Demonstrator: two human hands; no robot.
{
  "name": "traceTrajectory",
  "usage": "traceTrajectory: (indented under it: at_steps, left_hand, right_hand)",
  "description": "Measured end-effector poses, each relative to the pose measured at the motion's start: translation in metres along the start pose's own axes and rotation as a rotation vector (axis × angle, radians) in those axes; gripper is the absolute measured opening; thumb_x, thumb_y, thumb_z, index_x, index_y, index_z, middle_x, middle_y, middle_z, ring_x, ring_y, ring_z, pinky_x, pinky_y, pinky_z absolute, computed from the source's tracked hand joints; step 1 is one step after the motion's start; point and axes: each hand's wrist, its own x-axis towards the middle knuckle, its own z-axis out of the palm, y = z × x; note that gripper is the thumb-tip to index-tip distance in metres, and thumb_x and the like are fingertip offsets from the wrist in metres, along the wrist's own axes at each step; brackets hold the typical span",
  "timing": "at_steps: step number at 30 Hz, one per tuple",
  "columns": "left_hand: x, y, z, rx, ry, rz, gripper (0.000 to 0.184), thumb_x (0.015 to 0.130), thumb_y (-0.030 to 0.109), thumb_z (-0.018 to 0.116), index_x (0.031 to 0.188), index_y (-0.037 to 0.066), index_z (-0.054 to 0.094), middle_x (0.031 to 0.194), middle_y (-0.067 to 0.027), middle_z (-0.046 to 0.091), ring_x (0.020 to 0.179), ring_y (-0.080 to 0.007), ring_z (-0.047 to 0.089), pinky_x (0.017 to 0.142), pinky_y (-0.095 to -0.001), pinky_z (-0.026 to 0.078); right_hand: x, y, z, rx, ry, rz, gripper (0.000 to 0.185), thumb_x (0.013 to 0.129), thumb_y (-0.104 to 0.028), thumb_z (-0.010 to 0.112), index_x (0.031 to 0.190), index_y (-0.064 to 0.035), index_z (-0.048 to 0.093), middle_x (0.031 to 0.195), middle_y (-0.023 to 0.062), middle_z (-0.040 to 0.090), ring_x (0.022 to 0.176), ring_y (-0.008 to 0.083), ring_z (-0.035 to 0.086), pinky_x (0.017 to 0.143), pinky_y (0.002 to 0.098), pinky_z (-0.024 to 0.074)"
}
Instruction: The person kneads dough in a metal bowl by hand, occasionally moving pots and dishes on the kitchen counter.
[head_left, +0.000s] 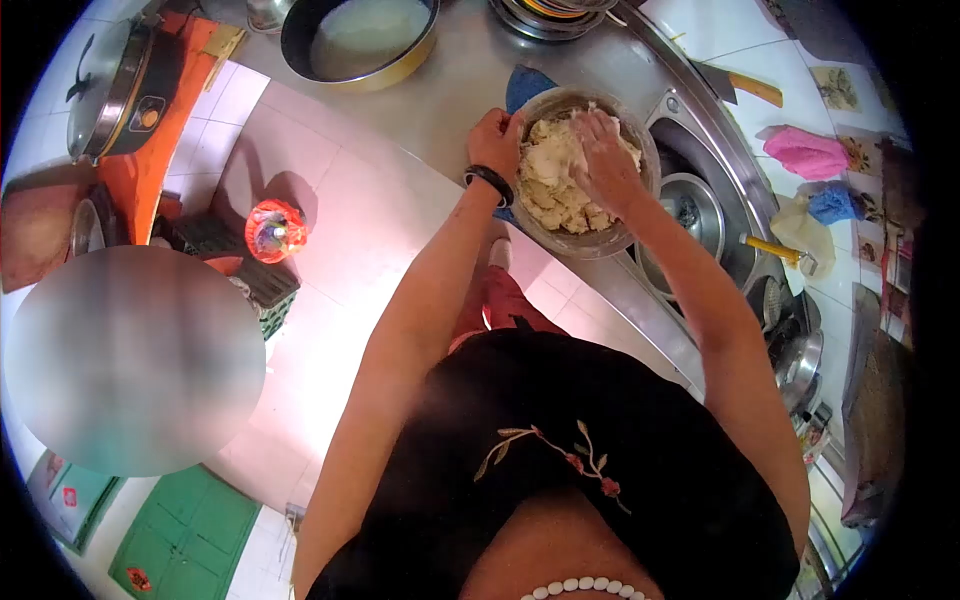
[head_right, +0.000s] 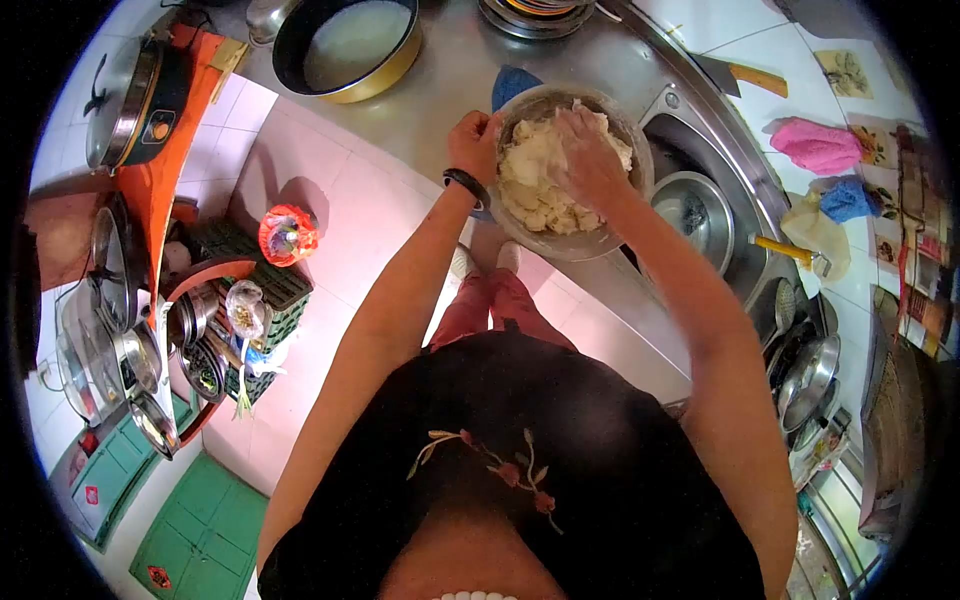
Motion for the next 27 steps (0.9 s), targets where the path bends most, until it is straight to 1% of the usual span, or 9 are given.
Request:
traceTrajectory:
  at_steps: [5, 8, 11, 14, 17, 20, 23, 24, 27]
  left_hand:
    - [0.001, -0.008, 0.002, -0.075, -0.016, -0.017, 0.031, 0.085, 0.026, 0.067, 0.074, -0.002, 0.059, 0.061, -0.0114, 0.058, 0.053, -0.0175, 0.048, 0.053, -0.0324, 0.042]
    - [0.0, -0.003, 0.002, -0.023, 0.019, -0.004, 0.031, 0.085, 0.025, 0.068, 0.074, -0.002, 0.06, 0.061, -0.0118, 0.058, 0.053, -0.0177, 0.049, 0.053, -0.0326, 0.042]
    - [-0.001, 0.004, 0.0, -0.026, 0.016, -0.027, 0.031, 0.085, 0.027, 0.068, 0.074, -0.002, 0.06, 0.061, -0.0124, 0.059, 0.053, -0.019, 0.05, 0.053, -0.0332, 0.043]
    - [-0.001, 0.01, -0.004, 0.041, 0.002, -0.034, 0.03, 0.084, 0.026, 0.067, 0.072, -0.001, 0.058, 0.063, -0.0163, 0.06, 0.056, -0.0307, 0.057, 0.055, -0.0373, 0.045]
    - [0.001, 0.0, 0.002, 0.048, 0.02, -0.003, 0.031, 0.083, 0.026, 0.067, 0.072, 0.0, 0.058, 0.064, -0.0171, 0.06, 0.056, -0.0321, 0.056, 0.055, -0.0376, 0.045]
    - [0.0, 0.002, 0.0, 0.071, 0.023, 0.035, 0.03, 0.084, 0.026, 0.067, 0.072, -0.001, 0.058, 0.064, -0.0178, 0.059, 0.056, -0.0327, 0.055, 0.055, -0.0382, 0.044]
    - [0.0, 0.004, 0.0, 0.031, 0.0, 0.005, 0.032, 0.084, 0.026, 0.068, 0.07, -0.001, 0.058, 0.058, -0.0114, 0.056, 0.05, -0.0205, 0.049, 0.052, -0.0328, 0.042]
    - [0.001, 0.004, 0.0, 0.031, -0.001, -0.004, 0.032, 0.084, 0.026, 0.068, 0.07, -0.001, 0.058, 0.058, -0.0115, 0.056, 0.05, -0.0206, 0.049, 0.052, -0.0329, 0.042]
    - [0.003, 0.0, 0.001, 0.044, -0.009, 0.003, 0.032, 0.085, 0.027, 0.068, 0.07, 0.0, 0.058, 0.059, -0.0116, 0.057, 0.051, -0.0206, 0.049, 0.053, -0.0328, 0.042]
  right_hand:
    - [-0.008, 0.016, -0.015, -0.101, -0.312, -0.004, 0.102, 0.058, -0.033, 0.084, 0.141, -0.0085, 0.031, 0.14, 0.0172, 0.037, 0.135, 0.0378, 0.027, 0.107, 0.0493, 0.0321]
    - [-0.003, 0.008, -0.007, -0.092, -0.267, 0.055, 0.106, 0.052, -0.032, 0.086, 0.14, -0.0087, 0.032, 0.133, 0.0175, 0.046, 0.129, 0.0363, 0.035, 0.102, 0.0457, 0.0382]
    - [0.011, 0.024, 0.001, 0.072, -0.392, 0.146, 0.098, 0.054, -0.028, 0.084, 0.137, -0.008, 0.037, 0.123, 0.018, 0.054, 0.118, 0.0349, 0.047, 0.099, 0.0412, 0.0411]
    - [0.002, 0.037, 0.01, 0.129, -0.261, 0.095, 0.083, 0.058, -0.024, 0.08, 0.131, -0.0064, 0.045, 0.115, 0.0176, 0.059, 0.107, 0.033, 0.053, 0.095, 0.0401, 0.0427]
    - [-0.012, 0.031, -0.005, 0.03, -0.229, 0.16, 0.066, 0.063, -0.029, 0.077, 0.122, -0.0077, 0.055, 0.108, 0.0153, 0.063, 0.106, 0.0313, 0.056, 0.091, 0.0398, 0.0462]
    - [-0.042, 0.033, -0.027, 0.263, 0.082, 0.17, 0.056, 0.066, -0.029, 0.074, 0.116, -0.0076, 0.06, 0.112, 0.0148, 0.062, 0.104, 0.0314, 0.058, 0.091, 0.0393, 0.0459]
    - [-0.055, 0.034, -0.052, 0.301, 0.024, 0.331, 0.05, 0.068, -0.027, 0.072, 0.113, -0.0075, 0.062, 0.115, 0.0156, 0.061, 0.105, 0.0302, 0.058, 0.092, 0.0383, 0.0457]
    - [-0.048, 0.017, -0.075, 0.318, -0.08, 0.405, 0.049, 0.069, -0.027, 0.07, 0.113, -0.0074, 0.063, 0.112, 0.0159, 0.062, 0.102, 0.0311, 0.059, 0.09, 0.039, 0.0464]
    - [-0.043, 0.011, -0.075, 0.091, -0.081, 0.406, 0.049, 0.07, -0.032, 0.069, 0.112, -0.0079, 0.063, 0.105, 0.0163, 0.064, 0.098, 0.0311, 0.061, 0.089, 0.0393, 0.0471]
